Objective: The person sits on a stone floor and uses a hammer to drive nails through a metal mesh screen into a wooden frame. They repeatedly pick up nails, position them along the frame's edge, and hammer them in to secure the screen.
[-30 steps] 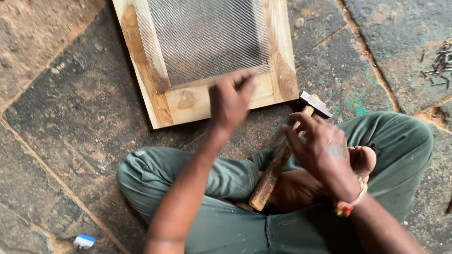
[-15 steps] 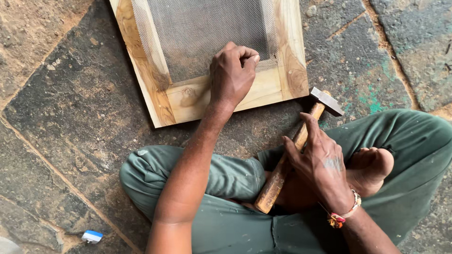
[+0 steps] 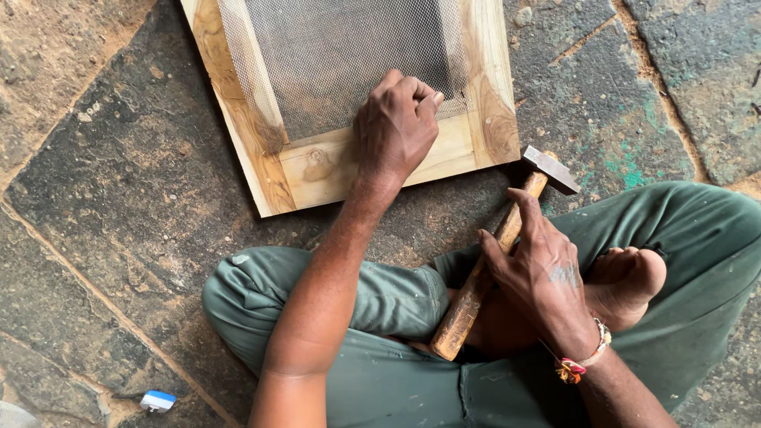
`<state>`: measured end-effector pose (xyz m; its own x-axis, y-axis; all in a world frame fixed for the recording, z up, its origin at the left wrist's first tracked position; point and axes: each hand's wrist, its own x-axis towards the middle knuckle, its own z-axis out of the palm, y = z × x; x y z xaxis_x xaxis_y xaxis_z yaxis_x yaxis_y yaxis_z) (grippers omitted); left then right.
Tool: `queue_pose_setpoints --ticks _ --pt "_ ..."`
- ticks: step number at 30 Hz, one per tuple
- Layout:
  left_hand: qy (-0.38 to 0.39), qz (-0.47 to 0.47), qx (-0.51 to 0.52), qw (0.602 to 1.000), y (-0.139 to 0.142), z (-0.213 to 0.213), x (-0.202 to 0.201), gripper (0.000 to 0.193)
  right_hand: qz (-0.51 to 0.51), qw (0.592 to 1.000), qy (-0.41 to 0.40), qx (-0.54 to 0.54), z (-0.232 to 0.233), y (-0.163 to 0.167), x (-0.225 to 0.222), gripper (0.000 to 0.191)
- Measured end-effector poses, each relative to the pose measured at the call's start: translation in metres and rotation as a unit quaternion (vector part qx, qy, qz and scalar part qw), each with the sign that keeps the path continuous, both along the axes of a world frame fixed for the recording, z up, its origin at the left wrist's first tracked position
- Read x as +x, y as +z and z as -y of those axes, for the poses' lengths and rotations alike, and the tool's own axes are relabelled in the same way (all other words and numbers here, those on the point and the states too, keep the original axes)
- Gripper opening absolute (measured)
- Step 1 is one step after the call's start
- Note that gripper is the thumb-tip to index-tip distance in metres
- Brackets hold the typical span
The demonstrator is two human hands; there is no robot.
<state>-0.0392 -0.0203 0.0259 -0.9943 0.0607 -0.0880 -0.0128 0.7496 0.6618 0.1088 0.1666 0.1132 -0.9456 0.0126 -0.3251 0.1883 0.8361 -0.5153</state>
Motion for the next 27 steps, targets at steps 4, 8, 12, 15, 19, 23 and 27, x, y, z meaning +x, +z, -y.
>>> queue_pose_setpoints --ticks 4,8,12,15,19,23,27 --pt "-0.018 -0.059 -0.031 0.998 -0.005 -0.006 0.005 0.023 0.005 1.000 -0.019 -0.017 -0.002 0.000 0.000 0.065" --pt "-0.017 -0.128 -0.035 0.991 -0.009 -0.007 0.012 0.021 0.006 1.000 -0.026 -0.017 -0.001 0.002 0.000 0.065" --pt "-0.002 -0.128 -0.004 0.992 -0.010 -0.006 0.018 0.013 0.010 0.999 -0.026 -0.030 -0.002 0.004 0.000 0.063" --pt "0.008 -0.133 0.006 0.991 -0.008 -0.006 0.020 0.008 -0.008 0.999 -0.015 -0.036 -0.003 0.004 0.000 0.063" --pt "0.010 -0.116 0.013 0.993 -0.004 -0.004 0.020 0.006 -0.010 0.999 -0.012 -0.034 -0.004 0.003 0.000 0.065" --pt "0.011 -0.097 0.026 0.995 0.000 -0.002 0.018 0.007 -0.001 1.000 -0.014 -0.027 -0.004 0.002 0.000 0.065" --pt "0.019 -0.064 0.025 0.997 0.004 -0.003 0.016 0.008 -0.004 0.999 -0.013 -0.032 -0.005 0.003 0.000 0.065"
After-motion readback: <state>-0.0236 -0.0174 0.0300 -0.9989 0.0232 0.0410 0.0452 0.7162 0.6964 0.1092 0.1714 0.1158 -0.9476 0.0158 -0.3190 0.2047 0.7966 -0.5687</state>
